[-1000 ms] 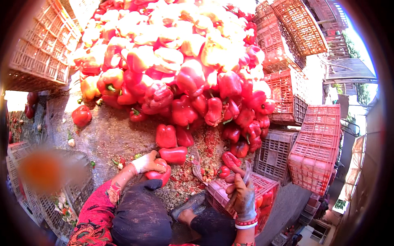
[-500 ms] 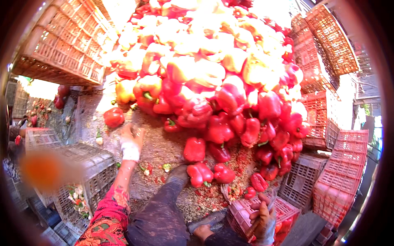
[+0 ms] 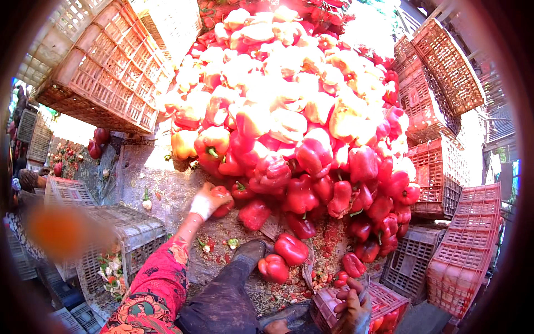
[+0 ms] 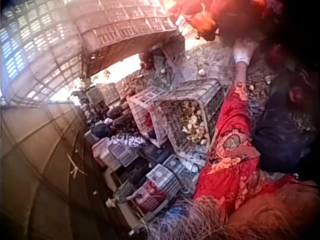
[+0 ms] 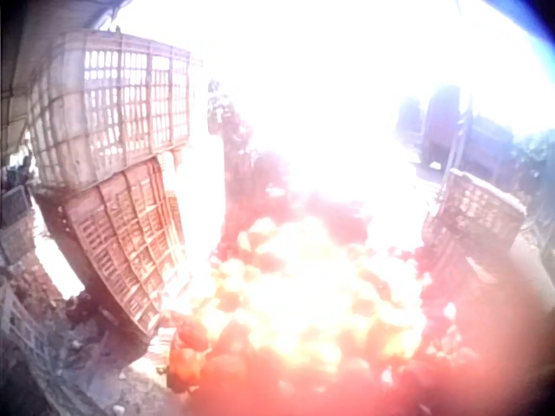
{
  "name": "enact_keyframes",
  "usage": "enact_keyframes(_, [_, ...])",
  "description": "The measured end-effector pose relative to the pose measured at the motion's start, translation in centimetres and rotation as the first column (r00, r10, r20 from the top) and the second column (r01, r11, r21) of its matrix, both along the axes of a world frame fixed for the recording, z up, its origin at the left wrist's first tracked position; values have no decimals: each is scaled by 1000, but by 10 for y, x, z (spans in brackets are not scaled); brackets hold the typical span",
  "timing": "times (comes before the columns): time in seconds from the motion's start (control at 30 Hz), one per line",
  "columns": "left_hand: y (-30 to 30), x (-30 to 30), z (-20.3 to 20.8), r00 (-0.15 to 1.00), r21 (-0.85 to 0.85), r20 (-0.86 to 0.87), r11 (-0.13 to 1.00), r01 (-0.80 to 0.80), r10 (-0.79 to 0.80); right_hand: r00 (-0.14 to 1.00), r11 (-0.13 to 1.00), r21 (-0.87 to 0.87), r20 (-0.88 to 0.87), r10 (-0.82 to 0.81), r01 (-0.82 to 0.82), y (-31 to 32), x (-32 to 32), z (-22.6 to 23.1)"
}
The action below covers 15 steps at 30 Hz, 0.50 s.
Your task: The person de-cores red bell peppers using a small curved knife, placing the processed peppers into a crate and the discarded cores onto the ground.
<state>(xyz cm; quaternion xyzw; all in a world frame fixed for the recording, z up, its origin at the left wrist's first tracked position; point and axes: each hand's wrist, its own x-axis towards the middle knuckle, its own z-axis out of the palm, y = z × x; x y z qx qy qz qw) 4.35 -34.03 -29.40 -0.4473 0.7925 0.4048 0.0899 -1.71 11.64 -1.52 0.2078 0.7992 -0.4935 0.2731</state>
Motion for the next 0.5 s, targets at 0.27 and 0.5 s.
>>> enact_keyframes(0.27, [179, -3, 26, 947, 482, -173, 815, 322, -272, 1000, 1000, -17, -10, 16, -16, 8, 5, -8])
enact_keyframes(0.5, [-6, -93, 144, 868, -485, -486, 857, -175, -98, 997, 997, -29, 37, -72, 73, 16, 14, 4])
